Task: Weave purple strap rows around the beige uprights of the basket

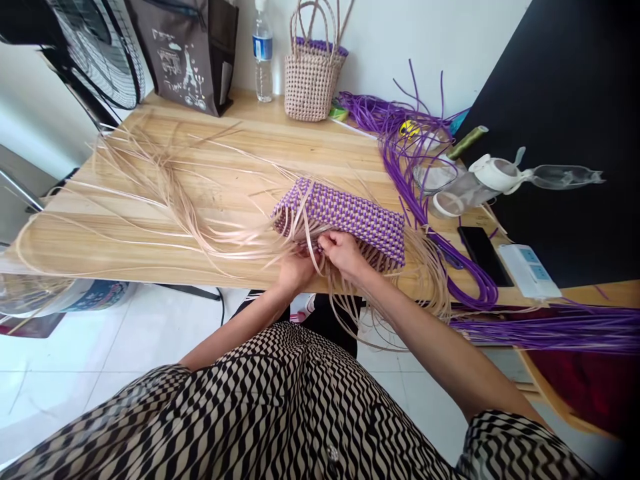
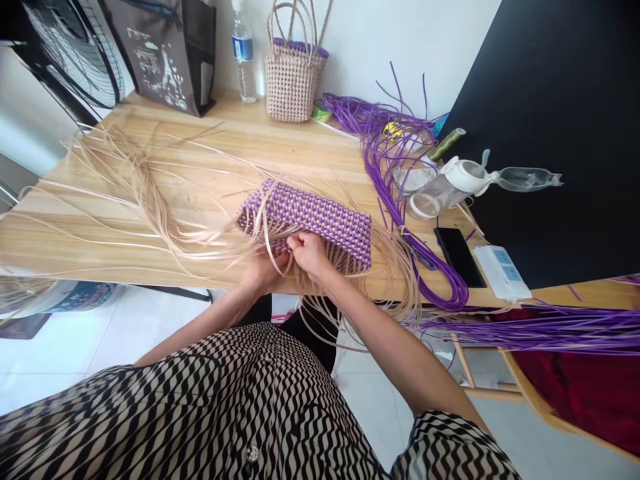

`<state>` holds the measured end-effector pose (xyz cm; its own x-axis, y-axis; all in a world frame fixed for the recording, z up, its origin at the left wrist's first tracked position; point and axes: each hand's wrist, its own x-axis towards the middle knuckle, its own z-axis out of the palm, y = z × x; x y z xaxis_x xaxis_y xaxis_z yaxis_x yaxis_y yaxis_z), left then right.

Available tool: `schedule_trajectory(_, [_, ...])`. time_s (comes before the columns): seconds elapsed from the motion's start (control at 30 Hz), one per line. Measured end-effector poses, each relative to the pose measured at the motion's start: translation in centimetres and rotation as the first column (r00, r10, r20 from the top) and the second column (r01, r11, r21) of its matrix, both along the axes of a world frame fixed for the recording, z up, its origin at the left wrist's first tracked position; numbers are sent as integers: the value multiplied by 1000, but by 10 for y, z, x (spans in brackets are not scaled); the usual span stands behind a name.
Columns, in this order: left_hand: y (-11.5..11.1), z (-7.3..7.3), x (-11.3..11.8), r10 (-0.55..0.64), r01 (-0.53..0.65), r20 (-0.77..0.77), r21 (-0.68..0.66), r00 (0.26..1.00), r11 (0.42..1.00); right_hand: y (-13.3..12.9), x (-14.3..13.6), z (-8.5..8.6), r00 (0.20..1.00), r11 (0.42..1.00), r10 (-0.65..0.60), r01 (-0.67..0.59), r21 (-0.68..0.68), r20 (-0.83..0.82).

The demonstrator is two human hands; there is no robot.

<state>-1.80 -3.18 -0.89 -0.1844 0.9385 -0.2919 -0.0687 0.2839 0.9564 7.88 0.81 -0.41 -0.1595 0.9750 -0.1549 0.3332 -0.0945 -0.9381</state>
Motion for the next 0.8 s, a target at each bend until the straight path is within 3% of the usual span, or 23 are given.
schedule_trajectory(0.13, [-8,10,-7,-42,39,-55,-55,998,998,2,-9,5,999,984,47,-44,172,-15])
schedule_trajectory(0.3, [-20,9,-31,-110,146,253,-130,961,981,4,-1,-13,983,942,78,-128,310,169])
schedule_trajectory(0.5, [-25,8,-36,13,83,312,-292,950,953,-2,1,-14,914,868,243,-354,349,324])
schedule_trajectory(0.6, [-30,7,-36,-10,62,192,-263,981,963,-2,1,-10,866,834,296,-440,332,404])
schedule_trajectory(0.67, [-36,8,-39,-48,44,-24,-164,999,986,-1,1,-8,833,815,313,-482,322,456])
schedule_trajectory(0.73, [-41,11,-44,-48,32,-313,-55,949,998,0,0,-8,803,788,326,-522,326,499])
schedule_trajectory(0.8, [-44,14,-50,-51,57,-519,-5,853,998,0,0,-11,778,763,319,-550,340,541])
